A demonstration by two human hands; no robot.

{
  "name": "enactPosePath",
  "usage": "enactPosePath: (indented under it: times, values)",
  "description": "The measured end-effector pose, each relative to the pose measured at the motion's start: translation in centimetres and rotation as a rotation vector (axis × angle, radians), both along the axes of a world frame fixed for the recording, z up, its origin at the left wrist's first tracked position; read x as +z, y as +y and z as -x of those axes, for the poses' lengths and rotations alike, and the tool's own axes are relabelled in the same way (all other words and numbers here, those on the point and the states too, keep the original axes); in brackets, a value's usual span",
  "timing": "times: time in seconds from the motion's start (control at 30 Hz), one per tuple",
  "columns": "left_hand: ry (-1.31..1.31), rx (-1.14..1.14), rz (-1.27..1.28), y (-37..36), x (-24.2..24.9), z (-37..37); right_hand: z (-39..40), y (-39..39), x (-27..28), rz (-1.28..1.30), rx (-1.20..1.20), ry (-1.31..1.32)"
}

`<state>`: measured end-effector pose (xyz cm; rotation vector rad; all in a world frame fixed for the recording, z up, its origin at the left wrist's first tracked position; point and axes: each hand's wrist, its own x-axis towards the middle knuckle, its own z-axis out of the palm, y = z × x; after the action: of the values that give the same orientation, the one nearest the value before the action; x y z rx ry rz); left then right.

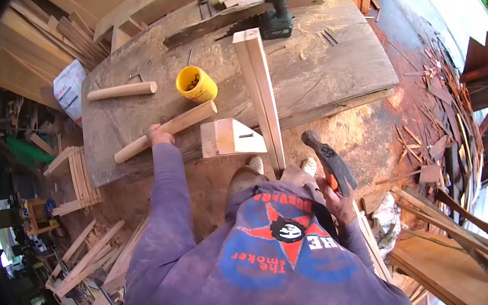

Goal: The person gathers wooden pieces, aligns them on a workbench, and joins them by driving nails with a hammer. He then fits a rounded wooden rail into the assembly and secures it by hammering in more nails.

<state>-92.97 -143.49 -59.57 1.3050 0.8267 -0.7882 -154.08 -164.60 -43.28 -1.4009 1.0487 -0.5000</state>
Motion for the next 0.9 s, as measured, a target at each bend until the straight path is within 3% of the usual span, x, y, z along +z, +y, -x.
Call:
enactPosePath:
  times: [0.03,0.1,0.13,0.17,0.2,0.23,0.27,0.3,0.37,0.57,0.9]
  values:
    - [0.045,-0.003,-0.006,0.7,1.0,0.9,-0.4,0.7,-0.8,0.024,0.006,-0.073]
    - [-0.224,0.644,0.385,-0.2,5.8,6.3,-0.5,0.6,-0.2,0.273,0.140,-0.018]
    - [-0.209,0.641,0.377,0.0,7.3,7.7,-0.6,0.7,0.4,0.386,0.177,0.015]
    - [-0.280,0.653,0.533,0.8,8.3,9.2,-1.0,1.5,0.0,0.313,0.040,-0.093]
    - [-0.346,0.668,0.680,1.5,9.5,10.9,-1.5,1.8,0.9,0.336,0.050,-0.030]
    - [-0.324,0.675,0.653,1.8,11.5,12.5,-2.2,1.7,2.6,0.357,0.064,0.030]
    - [-0.340,0.614,0.680,1.6,14.1,13.3,-4.7,2.3,5.8,0.272,0.033,-0.043]
    - [-0.365,0.552,0.717,1.3,16.2,13.4,-4.8,1.9,6.4,0.277,0.081,0.045]
    - [-0.369,0.542,0.753,1.3,18.6,13.4,-5.6,2.0,7.2,0.077,0.039,-0.024]
    - [-0.356,0.480,0.946,1.0,21.0,14.0,-6.2,2.4,7.7,0.009,-0.023,-0.087]
    - [-0.456,0.484,1.046,0.0,25.0,16.0,-3.8,2.1,8.0,0.032,-0.069,-0.109]
